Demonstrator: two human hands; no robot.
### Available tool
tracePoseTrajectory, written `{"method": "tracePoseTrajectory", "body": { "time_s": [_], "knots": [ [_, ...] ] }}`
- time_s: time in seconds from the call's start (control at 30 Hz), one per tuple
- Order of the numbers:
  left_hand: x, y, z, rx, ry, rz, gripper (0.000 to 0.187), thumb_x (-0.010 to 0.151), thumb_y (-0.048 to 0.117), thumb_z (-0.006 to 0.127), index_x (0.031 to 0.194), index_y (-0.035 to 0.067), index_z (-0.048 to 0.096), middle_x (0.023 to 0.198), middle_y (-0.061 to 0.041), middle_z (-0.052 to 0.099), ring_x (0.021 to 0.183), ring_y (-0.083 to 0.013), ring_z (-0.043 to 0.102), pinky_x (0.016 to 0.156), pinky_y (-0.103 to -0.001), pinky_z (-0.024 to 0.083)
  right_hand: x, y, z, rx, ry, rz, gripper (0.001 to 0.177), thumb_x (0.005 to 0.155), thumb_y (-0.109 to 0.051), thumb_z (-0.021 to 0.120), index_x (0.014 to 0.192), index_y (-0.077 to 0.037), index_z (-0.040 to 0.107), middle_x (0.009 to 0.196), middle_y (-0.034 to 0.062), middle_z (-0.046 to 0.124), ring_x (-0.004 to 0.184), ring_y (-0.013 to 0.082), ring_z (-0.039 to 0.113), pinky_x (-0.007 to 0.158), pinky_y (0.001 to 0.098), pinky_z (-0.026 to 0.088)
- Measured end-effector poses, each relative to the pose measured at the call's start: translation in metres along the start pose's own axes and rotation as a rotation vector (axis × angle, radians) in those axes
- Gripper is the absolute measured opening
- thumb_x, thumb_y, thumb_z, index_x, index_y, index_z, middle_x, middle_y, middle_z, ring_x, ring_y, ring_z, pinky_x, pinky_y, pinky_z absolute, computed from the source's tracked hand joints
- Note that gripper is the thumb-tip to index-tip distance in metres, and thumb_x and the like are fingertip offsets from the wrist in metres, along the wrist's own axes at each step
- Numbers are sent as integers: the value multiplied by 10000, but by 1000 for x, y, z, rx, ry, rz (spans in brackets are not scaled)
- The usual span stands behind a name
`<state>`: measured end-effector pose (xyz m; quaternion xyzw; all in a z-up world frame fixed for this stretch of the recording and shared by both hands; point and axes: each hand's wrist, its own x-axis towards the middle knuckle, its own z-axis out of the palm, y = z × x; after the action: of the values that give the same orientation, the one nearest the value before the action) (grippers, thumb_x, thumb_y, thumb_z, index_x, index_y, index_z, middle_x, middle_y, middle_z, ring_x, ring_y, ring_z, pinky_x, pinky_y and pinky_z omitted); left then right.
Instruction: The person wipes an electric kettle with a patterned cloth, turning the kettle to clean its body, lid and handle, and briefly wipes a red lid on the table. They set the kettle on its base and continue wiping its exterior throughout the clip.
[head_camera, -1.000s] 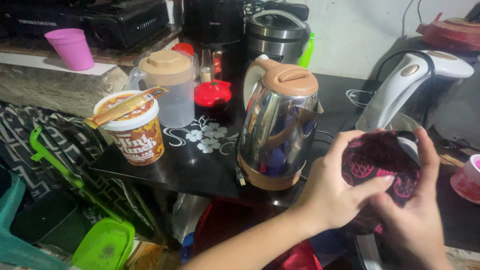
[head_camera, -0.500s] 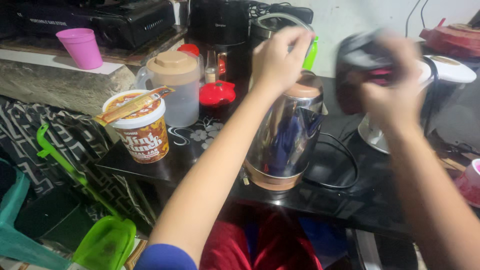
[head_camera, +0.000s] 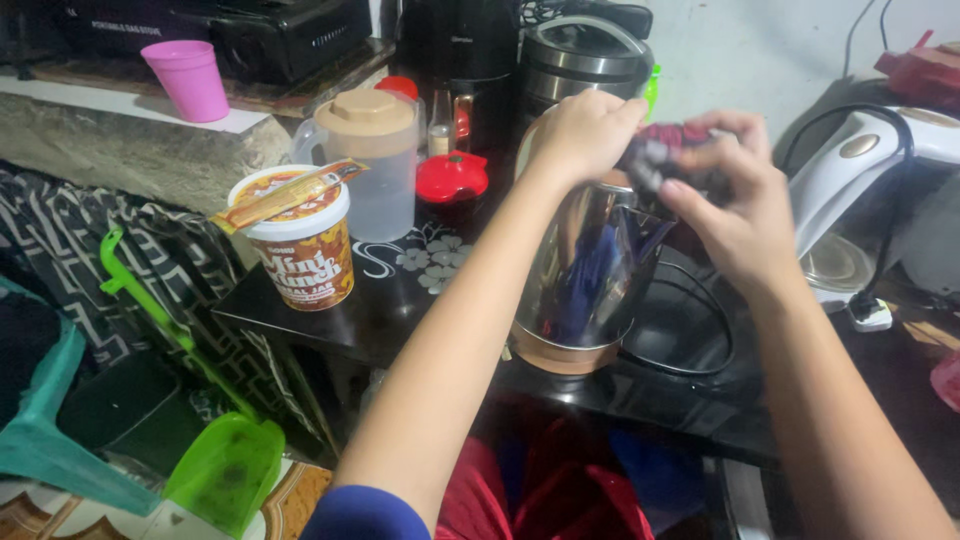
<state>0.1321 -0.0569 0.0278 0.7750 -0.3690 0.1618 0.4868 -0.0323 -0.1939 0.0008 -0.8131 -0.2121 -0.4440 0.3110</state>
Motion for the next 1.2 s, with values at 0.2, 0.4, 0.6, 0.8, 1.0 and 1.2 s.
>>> {"method": "tracePoseTrajectory", "body": {
  "time_s": [0.2,0.4,0.6,0.8,1.0,1.2],
  "knots": [
    [3,-3,-5,-114,-102,-7,465,811,544,621,813,132,838,731,-117,786,704,-216,768,700,-343,565,-33,70,49,361,275,636,210,1080,-282,607,1085,-80,549,968,49,469,861,154,406,706,350,331],
    [23,-28,9,-505,-289,122,346,893,344,670,885,46,845,864,-99,834,799,-134,762,788,-280,572,-120,16,95,-127,514,626,213,1082,-236,597,1094,-24,575,1158,124,466,1099,233,487,986,354,415],
    [37,-42,18,-687,-476,145,287,923,221,672,945,-25,819,914,-105,826,849,-133,776,817,-268,597,-116,-27,106,-219,626,289,280,1004,-99,687,1189,9,507,1236,127,418,1198,263,461,1080,365,393],
    [39,-42,19,-636,-477,147,284,913,231,714,953,-30,816,905,-114,821,830,-139,756,797,-271,593,-36,59,69,-190,566,189,150,1104,-90,643,1078,32,559,1083,95,533,1025,189,514,964,346,438],
    [40,-45,24,-680,-457,121,322,942,276,677,930,-11,823,899,-102,832,834,-141,784,821,-272,597,-70,73,78,180,363,614,209,1078,-191,522,989,-21,604,876,-11,625,828,73,541,751,263,478],
    [23,-20,7,139,-84,93,324,884,446,711,1101,236,830,1201,-145,705,1048,-353,658,917,-456,512,-112,0,88,-130,538,548,210,1064,-184,620,1020,7,544,959,93,505,862,230,510,783,382,434]
  ]
}}
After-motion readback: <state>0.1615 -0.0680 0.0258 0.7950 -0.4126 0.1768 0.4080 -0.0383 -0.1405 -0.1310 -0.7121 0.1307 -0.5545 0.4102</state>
